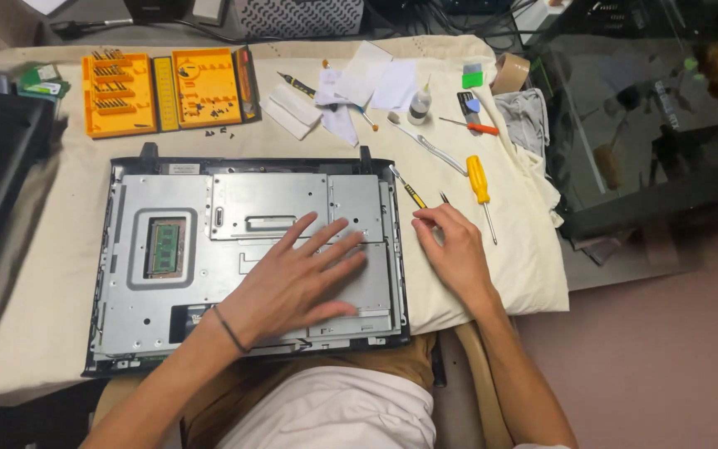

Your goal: The person uses a screwdriver to remove screws from the back of a laptop and detaches the rear casing. They then flip the device over and remove the front bezel from the screen assembly.

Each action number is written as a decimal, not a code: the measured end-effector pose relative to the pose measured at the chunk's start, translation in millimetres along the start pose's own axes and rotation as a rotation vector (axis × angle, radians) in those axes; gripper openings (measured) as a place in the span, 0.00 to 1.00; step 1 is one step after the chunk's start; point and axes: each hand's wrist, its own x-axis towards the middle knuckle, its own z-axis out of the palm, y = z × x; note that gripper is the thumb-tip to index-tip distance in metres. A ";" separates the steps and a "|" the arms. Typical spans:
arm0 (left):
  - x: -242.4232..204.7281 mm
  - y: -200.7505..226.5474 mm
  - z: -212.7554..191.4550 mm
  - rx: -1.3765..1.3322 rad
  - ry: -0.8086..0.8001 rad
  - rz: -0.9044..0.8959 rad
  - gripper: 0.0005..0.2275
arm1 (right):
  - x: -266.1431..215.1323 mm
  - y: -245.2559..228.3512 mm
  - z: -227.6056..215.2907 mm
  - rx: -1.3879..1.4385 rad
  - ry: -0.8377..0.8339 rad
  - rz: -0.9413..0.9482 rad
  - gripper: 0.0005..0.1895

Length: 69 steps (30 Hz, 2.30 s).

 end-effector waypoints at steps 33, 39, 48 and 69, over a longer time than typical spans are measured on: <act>42.1 -85.5 3.7 -0.098 -0.187 -0.517 0.41 | 14.6 -12.8 8.7 0.332 -0.082 0.362 0.13; 47.1 -103.4 -3.0 -0.194 -0.222 -0.562 0.33 | 37.0 -15.7 13.7 0.243 -0.041 0.251 0.10; -22.5 -192.6 -16.1 -0.170 0.103 -0.803 0.17 | 153.1 -21.8 50.2 -0.192 -0.114 0.129 0.18; -85.1 -294.6 -4.2 -0.199 0.361 -1.189 0.23 | 186.0 -68.1 27.3 -0.127 -0.083 0.352 0.21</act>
